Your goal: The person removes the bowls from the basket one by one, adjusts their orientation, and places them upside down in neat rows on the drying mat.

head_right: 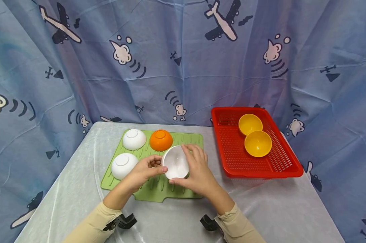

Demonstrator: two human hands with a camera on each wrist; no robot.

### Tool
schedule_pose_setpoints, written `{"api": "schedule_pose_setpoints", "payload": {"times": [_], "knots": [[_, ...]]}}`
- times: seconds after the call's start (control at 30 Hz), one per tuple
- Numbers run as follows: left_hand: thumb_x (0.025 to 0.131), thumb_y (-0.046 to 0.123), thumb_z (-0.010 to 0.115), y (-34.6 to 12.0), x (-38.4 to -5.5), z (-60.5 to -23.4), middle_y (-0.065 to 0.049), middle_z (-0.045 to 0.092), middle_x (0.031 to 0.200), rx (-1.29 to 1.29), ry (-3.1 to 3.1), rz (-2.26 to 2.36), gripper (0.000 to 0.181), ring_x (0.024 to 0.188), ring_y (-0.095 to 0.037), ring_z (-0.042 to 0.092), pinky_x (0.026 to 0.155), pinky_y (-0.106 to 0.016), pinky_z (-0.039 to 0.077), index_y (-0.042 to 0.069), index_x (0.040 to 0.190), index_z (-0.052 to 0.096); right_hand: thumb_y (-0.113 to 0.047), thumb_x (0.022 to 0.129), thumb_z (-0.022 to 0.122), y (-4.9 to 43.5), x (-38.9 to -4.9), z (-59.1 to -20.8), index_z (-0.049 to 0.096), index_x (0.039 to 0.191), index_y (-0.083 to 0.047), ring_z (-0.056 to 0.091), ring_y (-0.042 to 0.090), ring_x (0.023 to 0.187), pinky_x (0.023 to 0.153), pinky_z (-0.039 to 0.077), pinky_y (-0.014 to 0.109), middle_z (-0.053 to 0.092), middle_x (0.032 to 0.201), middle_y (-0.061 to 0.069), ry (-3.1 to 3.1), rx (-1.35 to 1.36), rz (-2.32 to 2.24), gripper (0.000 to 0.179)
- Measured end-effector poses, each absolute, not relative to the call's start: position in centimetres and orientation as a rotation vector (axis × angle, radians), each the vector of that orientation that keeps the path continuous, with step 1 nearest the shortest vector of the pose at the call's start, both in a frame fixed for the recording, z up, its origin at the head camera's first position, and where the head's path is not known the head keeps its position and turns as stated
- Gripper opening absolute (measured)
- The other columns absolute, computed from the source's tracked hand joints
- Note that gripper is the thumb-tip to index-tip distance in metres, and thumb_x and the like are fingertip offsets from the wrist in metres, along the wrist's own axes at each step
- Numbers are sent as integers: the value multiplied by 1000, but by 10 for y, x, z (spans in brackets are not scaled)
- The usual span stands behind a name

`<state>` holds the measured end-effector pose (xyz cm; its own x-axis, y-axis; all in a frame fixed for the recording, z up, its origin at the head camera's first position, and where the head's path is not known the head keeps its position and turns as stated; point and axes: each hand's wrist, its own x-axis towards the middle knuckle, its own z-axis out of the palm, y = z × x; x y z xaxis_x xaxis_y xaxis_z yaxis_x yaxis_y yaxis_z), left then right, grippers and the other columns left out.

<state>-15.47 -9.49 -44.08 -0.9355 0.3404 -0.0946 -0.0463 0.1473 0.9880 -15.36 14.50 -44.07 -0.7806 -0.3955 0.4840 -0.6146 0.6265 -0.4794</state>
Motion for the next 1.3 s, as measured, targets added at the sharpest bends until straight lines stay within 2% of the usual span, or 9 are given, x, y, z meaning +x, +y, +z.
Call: {"api": "schedule_pose_setpoints", "payload": {"times": [0.13, 0.27, 0.37, 0.5, 0.67, 0.8, 1.03, 1.17, 1.3], "knots": [[79, 26, 89, -99, -157, -441, -2, 67, 117, 331, 2316, 1837, 55, 107, -30, 56, 84, -36, 47, 13, 127, 67, -43, 68, 94, 150, -154, -431, 45, 154, -8, 32, 40, 143, 112, 29, 68, 45, 150, 17, -2558, 769, 1023, 105], [72, 29, 94, -104, -159, -439, 6, 63, 114, 441, 2544, 1745, 59, 108, -29, 55, 85, -40, 46, 24, 124, 67, -38, 78, 89, 158, -155, -423, 48, 152, -10, 34, 40, 143, 111, 31, 69, 46, 151, 17, -2620, 647, 1143, 90], [70, 30, 96, -107, -160, -437, 8, 60, 119, 541, 2683, 1658, 64, 111, -24, 55, 91, -43, 48, 26, 126, 66, -38, 85, 83, 163, -157, -423, 49, 151, -11, 38, 40, 144, 110, 33, 70, 48, 151, 16, -2686, 574, 1216, 79], [67, 27, 98, -110, -161, -435, 8, 60, 129, 679, 2809, 1544, 71, 121, -18, 54, 103, -47, 46, 23, 131, 66, -42, 90, 77, 165, -160, -427, 48, 152, -9, 41, 42, 143, 110, 33, 71, 52, 150, 16, -2786, 578, 1310, 75], [66, 26, 99, -111, -161, -433, 6, 61, 131, 870, 2915, 1403, 73, 121, -18, 50, 104, -48, 42, 21, 131, 67, -39, 91, 77, 163, -162, -433, 45, 154, -6, 40, 46, 144, 111, 31, 72, 51, 151, 19, -2833, 574, 1476, 78], [67, 26, 98, -110, -161, -433, 4, 61, 131, 1000, 2953, 1316, 71, 120, -20, 48, 102, -48, 37, 21, 130, 67, -36, 87, 81, 161, -162, -435, 47, 153, -9, 39, 43, 145, 113, 29, 71, 51, 153, 17, -2820, 556, 1578, 79], [62, 38, 97, -109, -161, -434, 3, 63, 132, 1129, 3067, 1122, 77, 121, -20, 49, 94, -41, 34, 21, 132, 67, -40, 83, 84, 161, -164, -437, 50, 150, -13, 41, 41, 143, 112, 30, 71, 53, 151, 12, -2857, 526, 1664, 80], [59, 39, 97, -109, -161, -433, 1, 59, 136, 1029, 3030, 1200, 86, 124, -22, 48, 101, -45, 35, 19, 136, 63, -35, 83, 84, 162, -165, -440, 49, 151, -12, 39, 42, 143, 112, 26, 74, 52, 151, 12, -2781, 525, 1810, 79], [56, 38, 99, -109, -161, -431, -3, 57, 140, 746, 2920, 1356, 99, 130, -26, 46, 111, -51, 36, 16, 141, 54, -22, 81, 86, 160, -166, -445, 48, 151, -10, 35, 39, 145, 115, 16, 74, 51, 151, 14, -2593, 605, 1953, 80]]}}
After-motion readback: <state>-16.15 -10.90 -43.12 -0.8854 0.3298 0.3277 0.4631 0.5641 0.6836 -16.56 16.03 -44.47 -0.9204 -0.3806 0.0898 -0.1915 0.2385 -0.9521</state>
